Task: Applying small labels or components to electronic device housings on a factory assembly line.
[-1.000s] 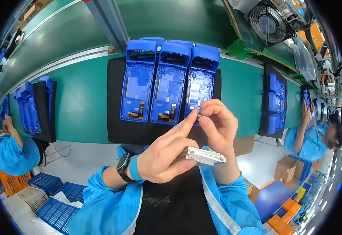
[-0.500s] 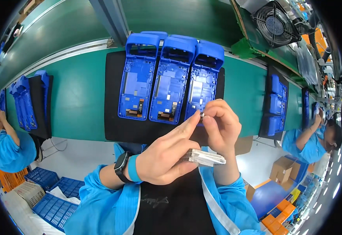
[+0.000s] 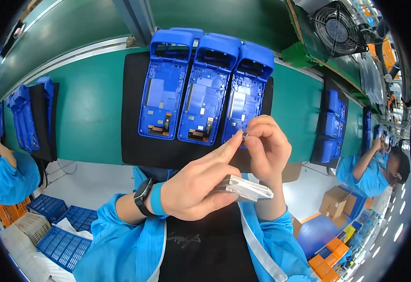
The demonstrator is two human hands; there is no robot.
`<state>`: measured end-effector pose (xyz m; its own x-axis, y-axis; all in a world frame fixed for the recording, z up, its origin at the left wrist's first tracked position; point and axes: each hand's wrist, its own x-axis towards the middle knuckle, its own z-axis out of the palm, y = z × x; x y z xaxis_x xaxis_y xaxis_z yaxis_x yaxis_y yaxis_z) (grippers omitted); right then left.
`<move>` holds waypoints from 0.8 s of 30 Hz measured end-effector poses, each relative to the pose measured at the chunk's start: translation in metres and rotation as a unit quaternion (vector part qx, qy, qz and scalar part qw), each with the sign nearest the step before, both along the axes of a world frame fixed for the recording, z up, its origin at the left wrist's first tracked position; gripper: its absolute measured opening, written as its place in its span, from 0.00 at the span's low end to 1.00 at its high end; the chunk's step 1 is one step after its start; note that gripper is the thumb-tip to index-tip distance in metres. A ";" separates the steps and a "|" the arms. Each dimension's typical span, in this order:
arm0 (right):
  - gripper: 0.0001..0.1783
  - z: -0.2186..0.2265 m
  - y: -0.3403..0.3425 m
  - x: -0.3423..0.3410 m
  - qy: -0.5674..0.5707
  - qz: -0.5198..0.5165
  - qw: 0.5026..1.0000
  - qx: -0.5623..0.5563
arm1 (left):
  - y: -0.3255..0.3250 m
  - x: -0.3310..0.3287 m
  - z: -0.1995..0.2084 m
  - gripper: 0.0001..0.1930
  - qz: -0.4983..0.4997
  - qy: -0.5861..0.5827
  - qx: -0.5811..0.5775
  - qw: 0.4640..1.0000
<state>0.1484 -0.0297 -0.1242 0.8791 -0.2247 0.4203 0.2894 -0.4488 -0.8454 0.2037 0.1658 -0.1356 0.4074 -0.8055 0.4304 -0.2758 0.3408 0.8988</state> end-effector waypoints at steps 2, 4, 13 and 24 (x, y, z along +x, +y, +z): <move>0.04 -0.003 -0.004 0.000 -0.004 0.038 0.998 0.052 | 0.001 0.001 -0.001 0.17 -0.026 0.042 -0.019 0.999; 0.04 -0.003 -0.005 -0.002 0.006 0.049 0.996 0.070 | 0.001 0.001 -0.001 0.15 -0.026 0.055 -0.030 0.998; 0.03 -0.002 -0.013 -0.005 0.049 0.043 0.998 -0.027 | 0.009 -0.004 -0.011 0.22 -0.013 0.108 0.002 0.994; 0.06 0.010 -0.046 0.029 0.187 0.167 0.901 -0.354 | 0.055 -0.002 -0.039 0.28 0.183 0.317 0.003 0.931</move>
